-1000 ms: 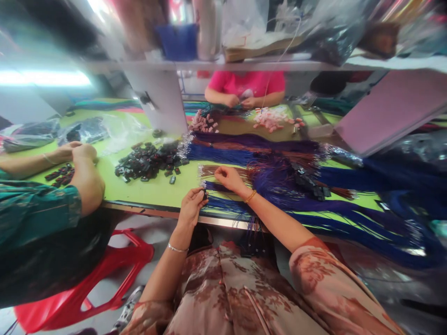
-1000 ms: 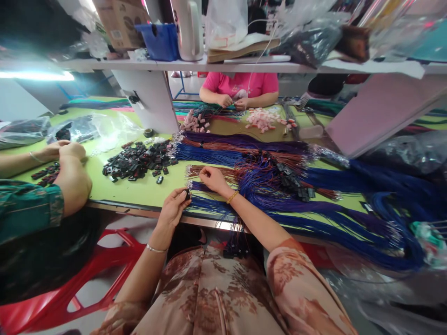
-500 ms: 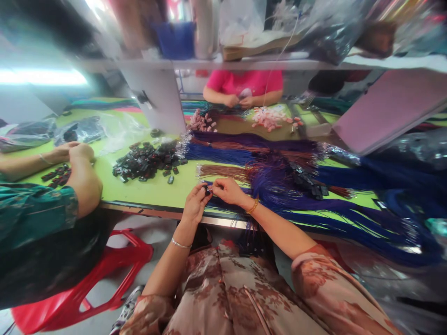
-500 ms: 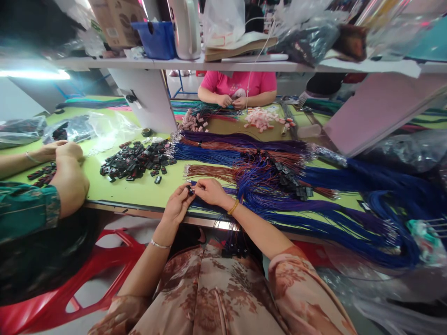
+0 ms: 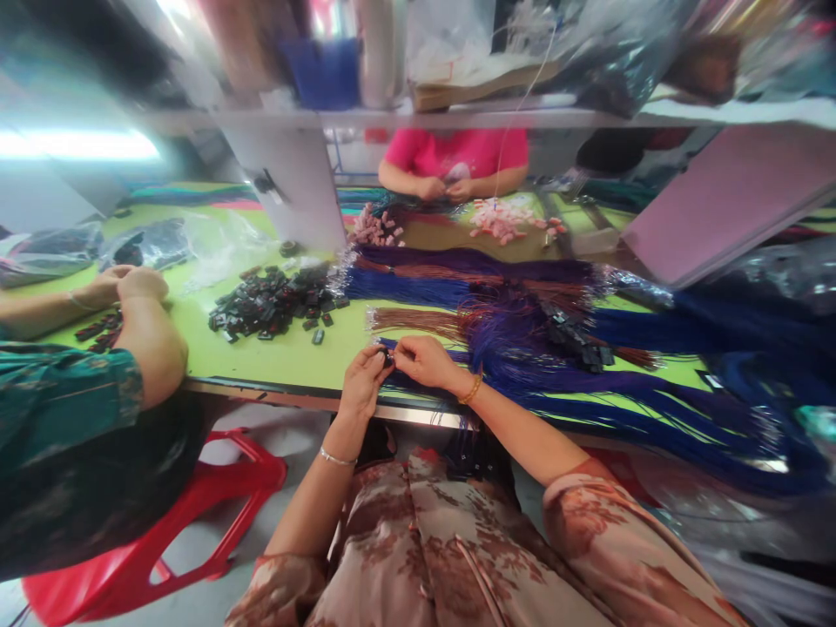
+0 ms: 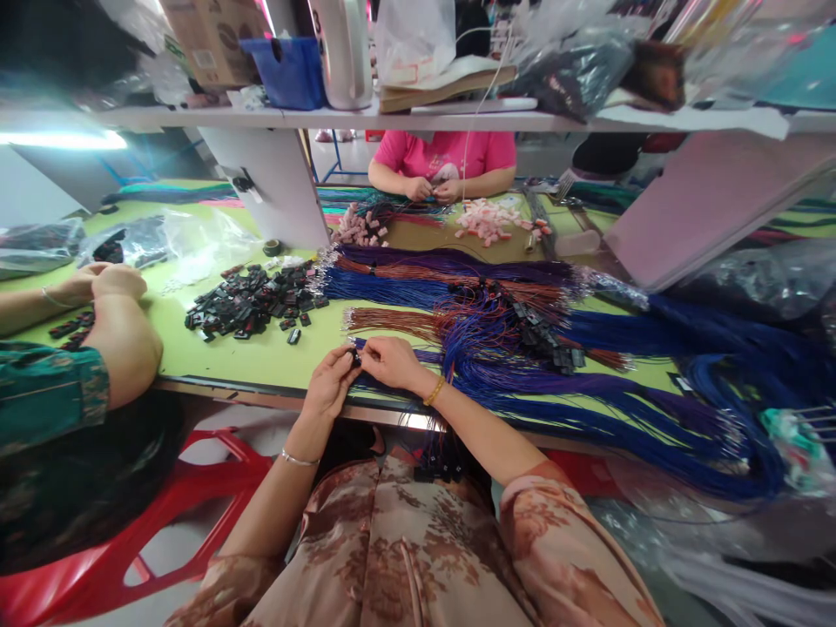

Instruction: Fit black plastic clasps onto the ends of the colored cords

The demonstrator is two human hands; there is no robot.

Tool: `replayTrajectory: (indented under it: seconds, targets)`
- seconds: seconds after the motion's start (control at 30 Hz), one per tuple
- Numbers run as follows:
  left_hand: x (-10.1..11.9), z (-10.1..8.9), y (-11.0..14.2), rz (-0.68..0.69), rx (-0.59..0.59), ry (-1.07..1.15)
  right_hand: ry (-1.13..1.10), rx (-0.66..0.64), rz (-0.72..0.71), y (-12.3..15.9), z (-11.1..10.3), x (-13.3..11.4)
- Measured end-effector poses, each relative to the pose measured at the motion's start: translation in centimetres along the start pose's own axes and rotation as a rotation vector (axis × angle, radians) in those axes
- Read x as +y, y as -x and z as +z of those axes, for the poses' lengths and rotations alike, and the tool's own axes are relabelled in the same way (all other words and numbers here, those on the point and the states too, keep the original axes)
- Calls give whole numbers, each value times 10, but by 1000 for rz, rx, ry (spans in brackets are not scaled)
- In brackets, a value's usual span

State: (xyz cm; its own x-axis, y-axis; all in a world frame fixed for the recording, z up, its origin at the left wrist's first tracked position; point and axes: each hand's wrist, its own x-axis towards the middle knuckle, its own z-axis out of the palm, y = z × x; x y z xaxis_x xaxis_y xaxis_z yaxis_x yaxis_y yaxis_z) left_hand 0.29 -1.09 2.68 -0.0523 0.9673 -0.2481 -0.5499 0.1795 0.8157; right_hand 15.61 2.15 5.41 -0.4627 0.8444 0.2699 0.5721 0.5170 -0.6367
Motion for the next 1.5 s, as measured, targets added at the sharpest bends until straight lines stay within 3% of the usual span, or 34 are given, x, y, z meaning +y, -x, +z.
replayTrajectory:
  seconds: [0.3, 0.63, 0.8, 1.0, 1.2, 1.33, 1.5]
  targets:
    - [-2, 3, 0, -48, 90, -61, 149, -15, -217, 4, 7, 7]
    - [-11, 0, -4, 5, 107, -68, 207, -71, -94, 5, 12, 3]
    - [-11, -1, -5, -12, 103, -28, 151, -100, -40, -27, -7, 18]
    - [-11, -2, -4, -18, 86, -39, 463, -211, 152, -69, -4, 43]
    - [-12, -4, -3, -21, 76, -41, 620, -254, 91, -72, 8, 50]
    - [-12, -4, -4, -34, 73, -37, 556, -156, 83, -71, 4, 52]
    - [-15, -5, -6, -31, 67, -35, 263, -61, -1, -82, 5, 40]
